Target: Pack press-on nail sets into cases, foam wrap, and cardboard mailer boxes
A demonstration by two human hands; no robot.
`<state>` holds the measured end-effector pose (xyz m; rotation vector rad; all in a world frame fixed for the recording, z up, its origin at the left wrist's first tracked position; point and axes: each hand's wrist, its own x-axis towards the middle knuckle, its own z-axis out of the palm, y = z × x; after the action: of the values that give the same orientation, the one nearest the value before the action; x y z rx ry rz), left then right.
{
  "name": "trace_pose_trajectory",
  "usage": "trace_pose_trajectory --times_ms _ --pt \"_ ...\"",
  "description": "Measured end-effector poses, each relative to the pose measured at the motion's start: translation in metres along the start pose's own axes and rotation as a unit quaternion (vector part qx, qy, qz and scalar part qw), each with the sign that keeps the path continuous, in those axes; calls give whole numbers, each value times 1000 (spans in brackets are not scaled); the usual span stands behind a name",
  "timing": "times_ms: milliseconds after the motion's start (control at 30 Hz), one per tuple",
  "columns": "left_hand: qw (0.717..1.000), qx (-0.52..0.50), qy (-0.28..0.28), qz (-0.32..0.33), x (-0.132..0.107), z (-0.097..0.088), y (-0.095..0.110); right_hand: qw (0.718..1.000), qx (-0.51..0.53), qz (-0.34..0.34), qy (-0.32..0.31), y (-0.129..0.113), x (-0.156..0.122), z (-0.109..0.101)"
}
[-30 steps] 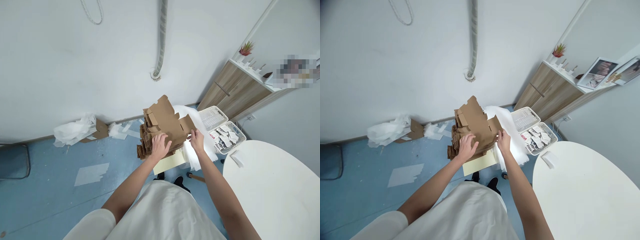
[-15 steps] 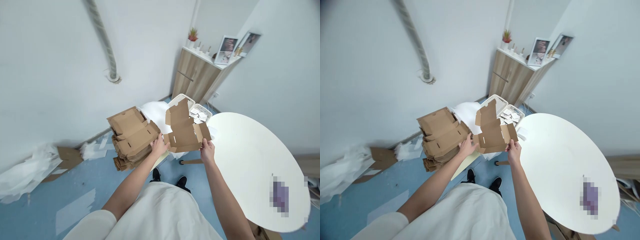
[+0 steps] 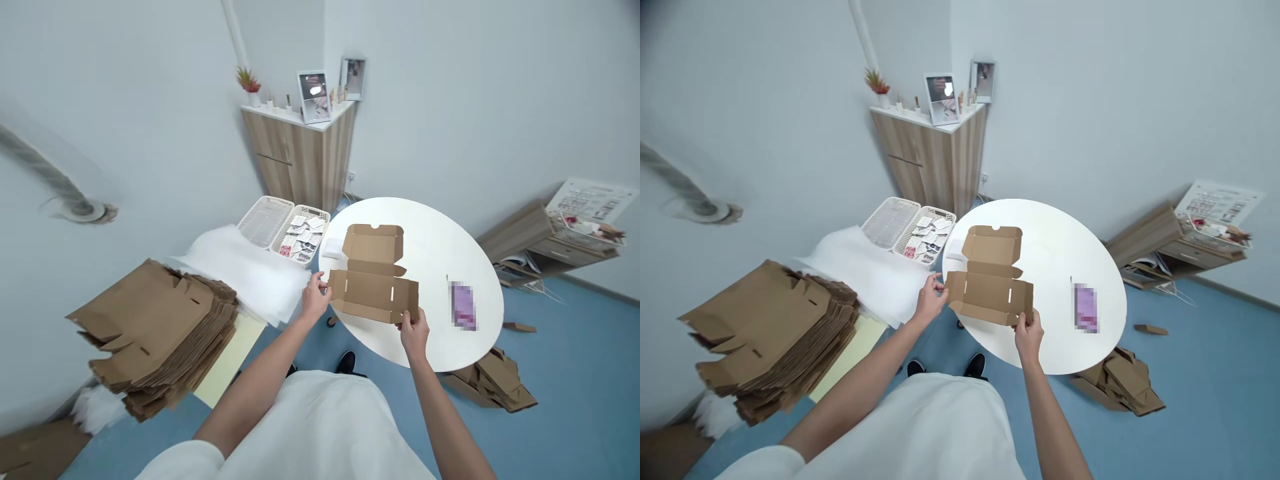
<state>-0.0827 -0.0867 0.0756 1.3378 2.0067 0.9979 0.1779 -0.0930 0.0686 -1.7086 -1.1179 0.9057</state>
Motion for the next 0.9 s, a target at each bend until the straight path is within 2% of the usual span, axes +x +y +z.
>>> trace_pose_trajectory --times_ms 100,200,400,600,767,900 --pt "999 10 -24 25 -2 33 19 997 -76 15 14 28 10 -31" --pt "997 30 -59 33 -5 60 29 989 -145 29 9 49 18 -53" --pt "989 65 -131 34 -2 96 37 973 -229 32 3 76 29 -72" --pt "980 86 -177 14 9 113 37 967 -244 58 -37 86 38 -68" --pt "977 82 -194 -16 24 121 35 967 -245 42 -62 79 45 -66" --pt "974 112 -198 -22 36 124 31 964 -243 75 -70 75 51 -67"
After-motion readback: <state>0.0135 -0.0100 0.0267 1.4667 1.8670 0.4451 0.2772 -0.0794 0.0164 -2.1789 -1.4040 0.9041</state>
